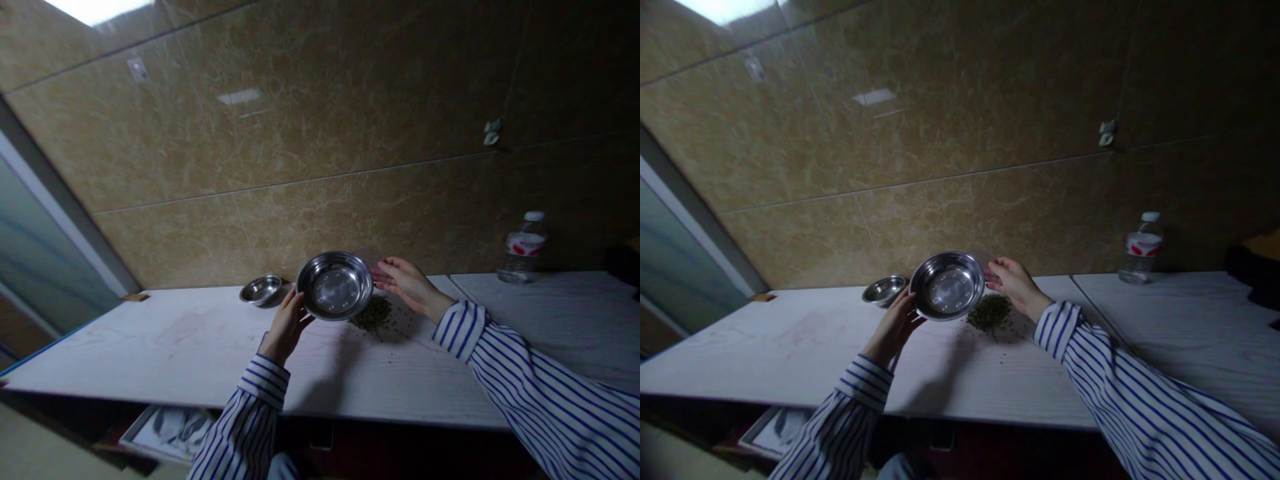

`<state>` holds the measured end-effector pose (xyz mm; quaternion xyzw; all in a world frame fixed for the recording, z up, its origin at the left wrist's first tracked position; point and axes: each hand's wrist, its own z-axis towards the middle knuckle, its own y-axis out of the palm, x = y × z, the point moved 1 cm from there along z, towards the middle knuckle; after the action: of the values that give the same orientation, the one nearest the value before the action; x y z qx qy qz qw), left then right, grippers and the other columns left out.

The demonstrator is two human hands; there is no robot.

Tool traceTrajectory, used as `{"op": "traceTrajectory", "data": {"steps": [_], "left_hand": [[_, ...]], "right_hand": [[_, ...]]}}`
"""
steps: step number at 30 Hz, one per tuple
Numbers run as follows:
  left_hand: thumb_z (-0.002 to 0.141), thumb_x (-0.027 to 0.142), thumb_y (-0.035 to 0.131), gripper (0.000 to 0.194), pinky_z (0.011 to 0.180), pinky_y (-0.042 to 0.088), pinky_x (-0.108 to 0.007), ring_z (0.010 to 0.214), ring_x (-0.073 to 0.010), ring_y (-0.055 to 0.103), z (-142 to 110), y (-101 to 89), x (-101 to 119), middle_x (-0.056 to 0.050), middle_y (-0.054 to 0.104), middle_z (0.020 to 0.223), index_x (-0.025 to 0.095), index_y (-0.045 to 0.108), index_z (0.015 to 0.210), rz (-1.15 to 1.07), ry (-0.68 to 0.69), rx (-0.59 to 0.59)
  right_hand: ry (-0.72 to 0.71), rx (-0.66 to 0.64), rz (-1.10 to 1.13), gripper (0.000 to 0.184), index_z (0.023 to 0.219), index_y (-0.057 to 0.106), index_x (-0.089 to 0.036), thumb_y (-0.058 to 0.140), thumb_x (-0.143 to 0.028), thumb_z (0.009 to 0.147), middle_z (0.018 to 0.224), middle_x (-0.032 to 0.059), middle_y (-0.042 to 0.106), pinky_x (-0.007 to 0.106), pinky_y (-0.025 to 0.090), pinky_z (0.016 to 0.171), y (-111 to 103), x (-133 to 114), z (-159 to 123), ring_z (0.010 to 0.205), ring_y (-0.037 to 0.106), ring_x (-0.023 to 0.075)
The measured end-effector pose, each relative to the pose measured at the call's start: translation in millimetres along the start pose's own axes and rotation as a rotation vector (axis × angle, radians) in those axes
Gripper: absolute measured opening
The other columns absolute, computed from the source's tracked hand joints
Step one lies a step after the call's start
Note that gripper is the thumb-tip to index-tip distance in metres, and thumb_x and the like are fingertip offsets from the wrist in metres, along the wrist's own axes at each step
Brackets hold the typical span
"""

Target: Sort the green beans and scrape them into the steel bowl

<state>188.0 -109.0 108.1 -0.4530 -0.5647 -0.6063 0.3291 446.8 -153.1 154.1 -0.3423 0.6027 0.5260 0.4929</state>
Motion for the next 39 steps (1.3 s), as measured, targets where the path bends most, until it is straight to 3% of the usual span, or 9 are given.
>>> {"op": "traceTrajectory", "data": {"steps": [4,11,16,21,27,31,39], "left_hand": [[0.086,0.032,0.066,0.037,0.066,0.056,-0.031,0.071,-0.0148,0.065,-29,8.8,-10,-0.003,0.068,0.096,0.025,0.062,0.123,-0.007,-0.016,-0.022],[0.089,0.025,0.059,0.044,0.068,0.058,-0.032,0.075,-0.0162,0.067,-64,15.4,-21,-0.006,0.067,0.108,0.028,0.055,0.133,-0.016,-0.036,0.032],[0.088,0.03,0.06,0.046,0.071,0.058,-0.032,0.084,-0.0181,0.068,-87,7.4,-30,-0.008,0.068,0.118,0.028,0.056,0.134,-0.018,-0.073,0.056],[0.087,0.037,0.063,0.05,0.079,0.057,-0.032,0.103,-0.0235,0.067,-115,-0.8,-48,-0.008,0.066,0.131,0.03,0.057,0.136,-0.032,-0.134,0.046],[0.087,0.036,0.064,0.048,0.088,0.056,-0.036,0.121,-0.0308,0.062,-144,-9.1,-63,-0.011,0.067,0.133,0.02,0.062,0.132,-0.095,-0.209,-0.045],[0.086,0.04,0.066,0.051,0.093,0.055,-0.041,0.125,-0.0339,0.059,-160,-17.9,-67,-0.011,0.069,0.132,0.022,0.062,0.134,-0.056,-0.254,-0.082],[0.087,0.037,0.067,0.053,0.108,0.044,-0.041,0.134,-0.0315,0.053,-180,-32.0,-82,-0.01,0.064,0.141,0.021,0.061,0.137,-0.086,-0.276,-0.126]], "right_hand": [[0.03,0.01,-0.009,0.016,0.077,0.059,-0.022,0.06,-0.017,0.092,0.082,0.0027,0.072,0.027,0.055,0.074,-15,2,-22,0.078,0.069,0.0133],[0.058,0.012,-0.034,0.016,0.079,0.06,-0.022,0.057,-0.016,0.094,0.082,0.0027,0.074,0.025,0.055,0.075,-24,7,-47,0.079,0.07,0.0131],[0.022,0.035,-0.087,0.012,0.082,0.064,-0.02,0.06,-0.018,0.092,0.083,0.0028,0.074,0.024,0.052,0.07,-44,14,-57,0.078,0.069,0.0128],[-0.025,0.138,-0.124,0.007,0.079,0.067,-0.02,0.07,-0.024,0.084,0.079,0.0019,0.072,0.023,0.047,0.065,-74,20,-67,0.074,0.065,0.0124],[-0.057,0.227,-0.182,0.014,0.078,0.067,-0.021,0.076,-0.031,0.076,0.079,0.0026,0.071,0.025,0.045,0.065,-100,21,-78,0.073,0.064,0.0138],[-0.047,0.243,-0.205,0.019,0.079,0.066,-0.021,0.079,-0.034,0.073,0.08,0.0037,0.072,0.025,0.046,0.063,-112,24,-87,0.073,0.064,0.015],[-0.017,0.273,-0.169,0.022,0.077,0.067,-0.021,0.083,-0.031,0.067,0.077,0.002,0.071,0.025,0.045,0.063,-121,31,-104,0.07,0.063,0.0135]]}}
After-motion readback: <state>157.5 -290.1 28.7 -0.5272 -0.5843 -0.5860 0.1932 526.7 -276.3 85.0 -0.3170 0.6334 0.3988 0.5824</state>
